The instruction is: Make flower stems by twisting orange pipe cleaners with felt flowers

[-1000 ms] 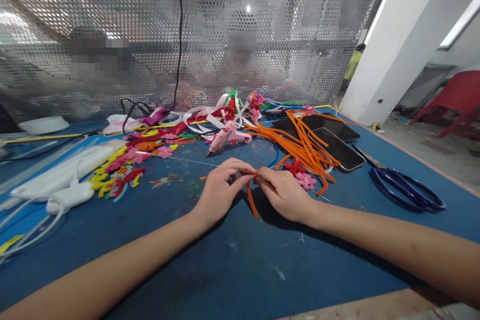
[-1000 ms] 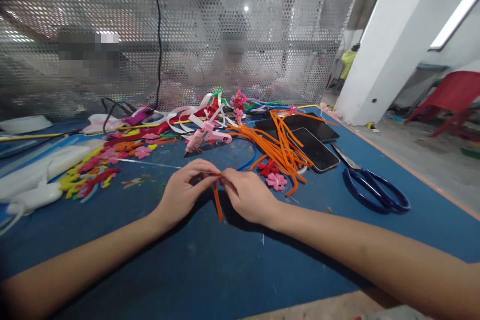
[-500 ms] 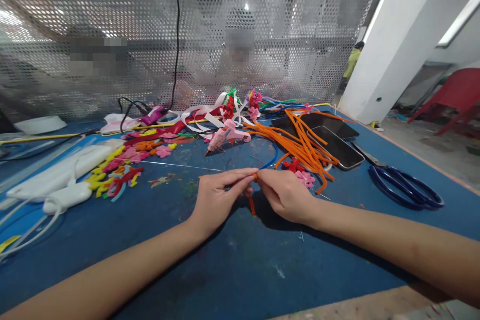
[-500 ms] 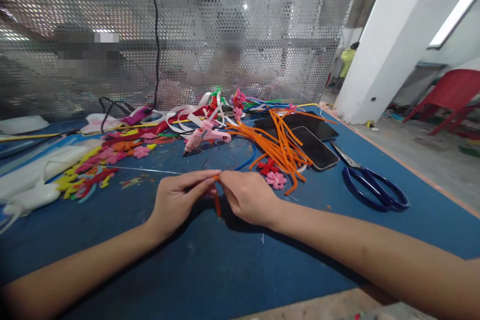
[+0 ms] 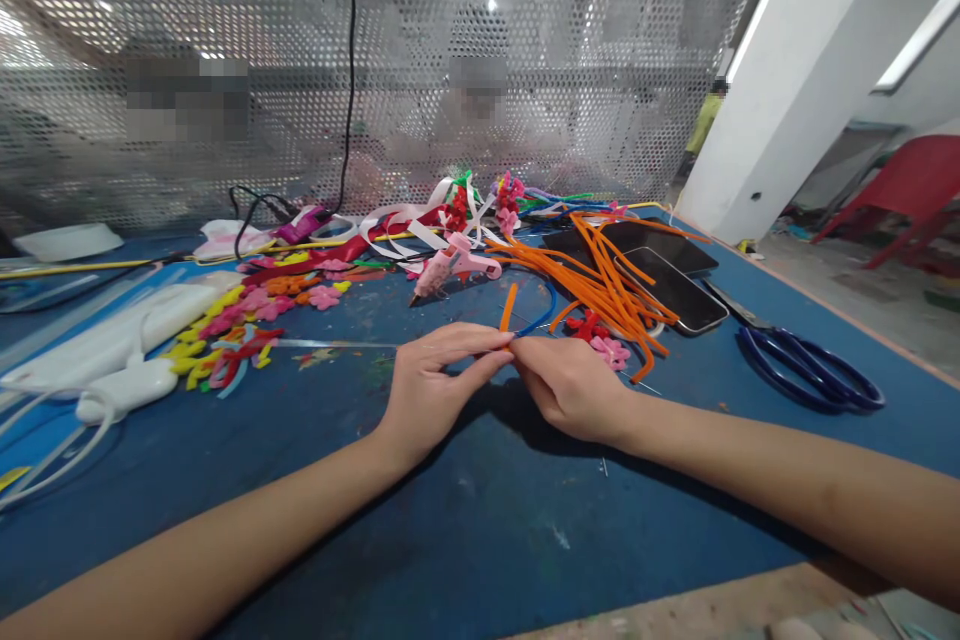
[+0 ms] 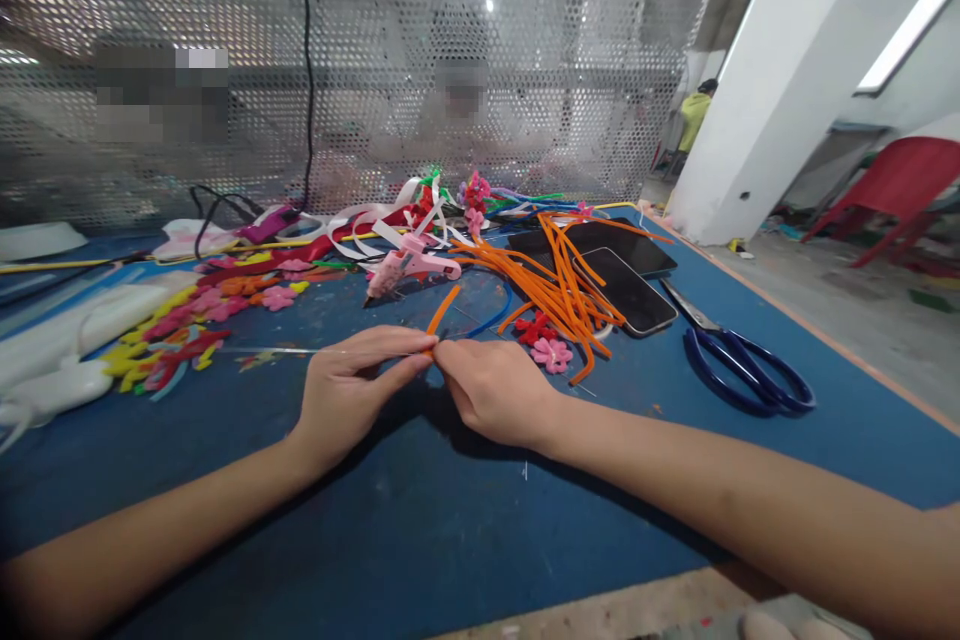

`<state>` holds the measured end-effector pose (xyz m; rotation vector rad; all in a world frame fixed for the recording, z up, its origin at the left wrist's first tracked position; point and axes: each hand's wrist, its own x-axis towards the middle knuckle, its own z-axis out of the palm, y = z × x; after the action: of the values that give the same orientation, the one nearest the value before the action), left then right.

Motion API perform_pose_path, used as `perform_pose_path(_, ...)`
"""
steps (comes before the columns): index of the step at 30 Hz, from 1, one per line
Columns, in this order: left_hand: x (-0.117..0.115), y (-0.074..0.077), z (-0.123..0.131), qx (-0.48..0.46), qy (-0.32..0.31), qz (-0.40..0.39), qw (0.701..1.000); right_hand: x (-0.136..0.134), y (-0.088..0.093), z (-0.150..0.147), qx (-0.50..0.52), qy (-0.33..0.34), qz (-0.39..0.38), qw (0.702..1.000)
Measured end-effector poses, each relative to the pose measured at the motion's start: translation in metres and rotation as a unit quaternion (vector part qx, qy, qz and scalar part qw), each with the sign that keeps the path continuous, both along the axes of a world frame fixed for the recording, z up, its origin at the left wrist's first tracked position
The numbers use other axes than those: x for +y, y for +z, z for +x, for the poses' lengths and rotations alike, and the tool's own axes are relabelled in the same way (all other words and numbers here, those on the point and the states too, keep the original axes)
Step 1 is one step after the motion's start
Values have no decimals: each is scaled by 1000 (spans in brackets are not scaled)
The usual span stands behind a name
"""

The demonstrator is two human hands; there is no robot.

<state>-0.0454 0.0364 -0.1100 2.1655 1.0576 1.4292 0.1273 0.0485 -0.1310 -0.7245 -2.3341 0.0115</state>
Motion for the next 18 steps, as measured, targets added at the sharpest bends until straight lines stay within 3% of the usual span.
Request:
perform_pose_path(5, 1, -2, 0, -2, 31, -52, 998, 3, 0, 0, -26, -9, -37, 999)
perform_pose_path(11, 3, -7, 1, -97, 11, -102, 990, 3, 2, -1, 4, 17, -83, 996)
perform_pose_path(14, 5, -7, 0, -131, -18, -104, 986, 2, 3, -1, 51, 47, -119, 990)
perform_pose_path(18, 8, -5, 0, -189, -95, -192, 958, 2, 5, -1, 71, 56, -161, 983)
